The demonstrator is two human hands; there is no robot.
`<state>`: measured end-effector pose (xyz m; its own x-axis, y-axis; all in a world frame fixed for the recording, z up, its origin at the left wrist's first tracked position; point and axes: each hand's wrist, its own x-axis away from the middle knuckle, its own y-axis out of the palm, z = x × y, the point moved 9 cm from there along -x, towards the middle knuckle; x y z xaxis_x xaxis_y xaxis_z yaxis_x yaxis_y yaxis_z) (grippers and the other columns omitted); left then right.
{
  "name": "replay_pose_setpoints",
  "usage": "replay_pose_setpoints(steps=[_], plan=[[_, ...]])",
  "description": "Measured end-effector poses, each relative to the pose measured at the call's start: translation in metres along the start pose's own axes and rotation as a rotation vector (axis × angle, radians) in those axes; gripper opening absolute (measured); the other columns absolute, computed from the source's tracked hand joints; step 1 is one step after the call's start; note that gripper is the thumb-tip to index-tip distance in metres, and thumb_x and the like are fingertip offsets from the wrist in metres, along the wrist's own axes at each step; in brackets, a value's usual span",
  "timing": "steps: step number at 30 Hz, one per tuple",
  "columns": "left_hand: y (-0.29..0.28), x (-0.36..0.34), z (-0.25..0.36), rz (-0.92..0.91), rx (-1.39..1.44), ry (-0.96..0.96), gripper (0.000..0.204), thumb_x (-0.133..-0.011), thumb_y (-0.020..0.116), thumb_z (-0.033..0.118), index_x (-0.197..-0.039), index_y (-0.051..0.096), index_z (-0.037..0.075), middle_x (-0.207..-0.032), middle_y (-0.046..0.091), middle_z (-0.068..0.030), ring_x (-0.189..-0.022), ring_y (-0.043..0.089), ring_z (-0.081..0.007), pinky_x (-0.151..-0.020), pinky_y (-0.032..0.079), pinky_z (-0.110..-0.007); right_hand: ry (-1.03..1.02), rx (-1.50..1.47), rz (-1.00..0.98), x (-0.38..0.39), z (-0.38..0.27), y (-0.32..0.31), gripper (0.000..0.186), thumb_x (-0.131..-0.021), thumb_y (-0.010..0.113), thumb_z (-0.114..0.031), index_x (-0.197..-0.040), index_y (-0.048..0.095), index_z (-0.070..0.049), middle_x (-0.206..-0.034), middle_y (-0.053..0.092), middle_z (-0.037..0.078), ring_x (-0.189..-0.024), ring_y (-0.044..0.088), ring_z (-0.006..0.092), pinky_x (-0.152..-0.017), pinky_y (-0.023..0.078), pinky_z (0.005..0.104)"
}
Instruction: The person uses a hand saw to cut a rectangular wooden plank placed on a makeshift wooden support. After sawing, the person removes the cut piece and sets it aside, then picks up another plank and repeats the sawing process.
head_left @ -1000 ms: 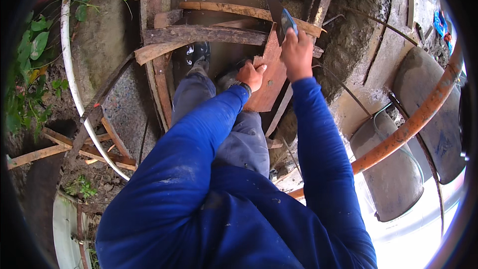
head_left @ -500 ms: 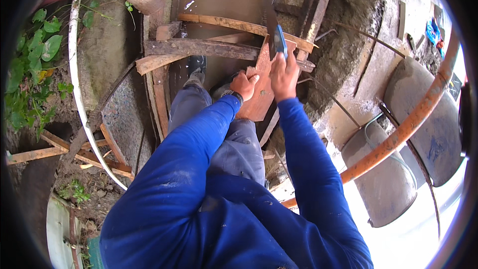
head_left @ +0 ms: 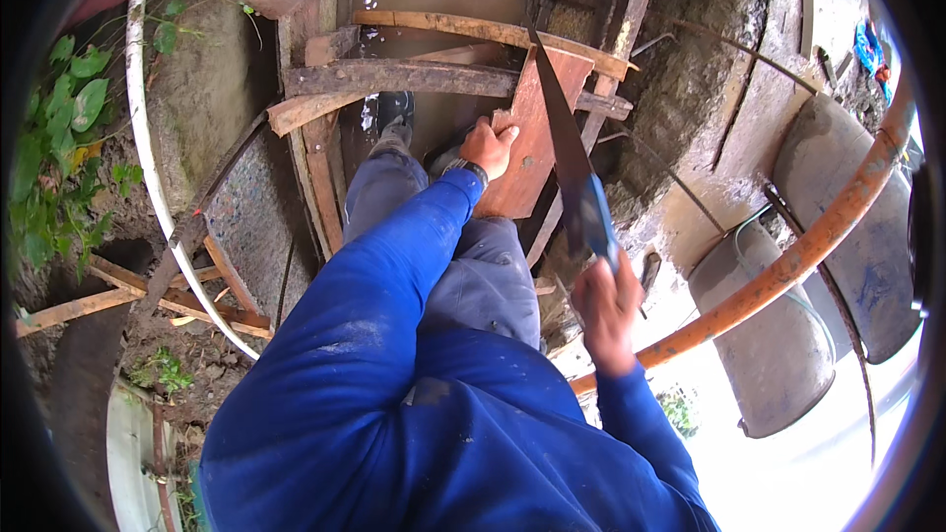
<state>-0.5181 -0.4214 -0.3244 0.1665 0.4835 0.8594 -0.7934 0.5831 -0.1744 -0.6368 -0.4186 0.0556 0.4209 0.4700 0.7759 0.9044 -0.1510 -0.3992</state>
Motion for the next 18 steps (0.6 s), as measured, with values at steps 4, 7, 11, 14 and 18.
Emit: replay_pose_setpoints(steps=[4,7,11,14,18], plan=[[-0.005,0.003,0.009,0.001,0.008,0.004,0.064,-0.1,0.072,0.053,-0.129,0.06,-0.002,-0.126,0.073,-0.0329,-0.12,0.069,-0.052,-0.103,0.055,-0.057,0.031,0.03,0.01,-0.001,-0.03,-0.015,0.037,-0.115,0.053,-0.031,-0.122,0.065,0.003,-0.068,0.054,-0.001,-0.059,0.051,0.0065,-0.053,0.038,0.026],[-0.005,0.009,0.009,0.032,-0.01,-0.034,0.064,-0.1,0.07,0.054,-0.129,0.064,-0.003,-0.124,0.073,-0.032,-0.12,0.069,-0.051,-0.104,0.055,-0.055,-0.57,0.483,0.082,-0.137,-0.045,0.029,0.028,-0.112,0.057,-0.025,-0.107,0.064,0.001,-0.068,0.055,0.006,-0.058,0.053,0.0149,-0.054,0.042,0.0342],[-0.002,0.007,0.011,0.019,-0.036,-0.022,0.064,-0.099,0.072,0.055,-0.126,0.061,-0.002,-0.124,0.073,-0.0329,-0.118,0.07,-0.0513,-0.103,0.054,-0.058,-0.326,0.143,0.089,-0.236,-0.002,0.066,0.026,-0.114,0.058,-0.022,-0.098,0.06,-0.001,-0.07,0.056,0.001,-0.056,0.054,0.0124,-0.05,0.045,0.0333],[-0.002,0.007,0.009,0.003,0.043,-0.022,0.066,-0.098,0.072,0.056,-0.125,0.06,-0.002,-0.123,0.073,-0.0342,-0.118,0.069,-0.0526,-0.103,0.054,-0.059,-0.504,0.085,0.202,-0.212,0.047,0.072,0.031,-0.115,0.056,-0.029,-0.108,0.061,0.001,-0.07,0.059,-0.001,-0.058,0.055,0.0072,-0.052,0.045,0.0281],[-0.008,-0.005,0.009,0.102,-0.007,0.014,0.067,-0.097,0.073,0.057,-0.126,0.06,-0.002,-0.123,0.073,-0.0349,-0.118,0.069,-0.0534,-0.103,0.055,-0.058,-0.38,0.163,0.158,-0.213,0.032,0.075,0.034,-0.113,0.057,-0.023,-0.13,0.063,0.006,-0.08,0.069,0.014,-0.071,0.067,0.0219,-0.066,0.052,0.0401]])
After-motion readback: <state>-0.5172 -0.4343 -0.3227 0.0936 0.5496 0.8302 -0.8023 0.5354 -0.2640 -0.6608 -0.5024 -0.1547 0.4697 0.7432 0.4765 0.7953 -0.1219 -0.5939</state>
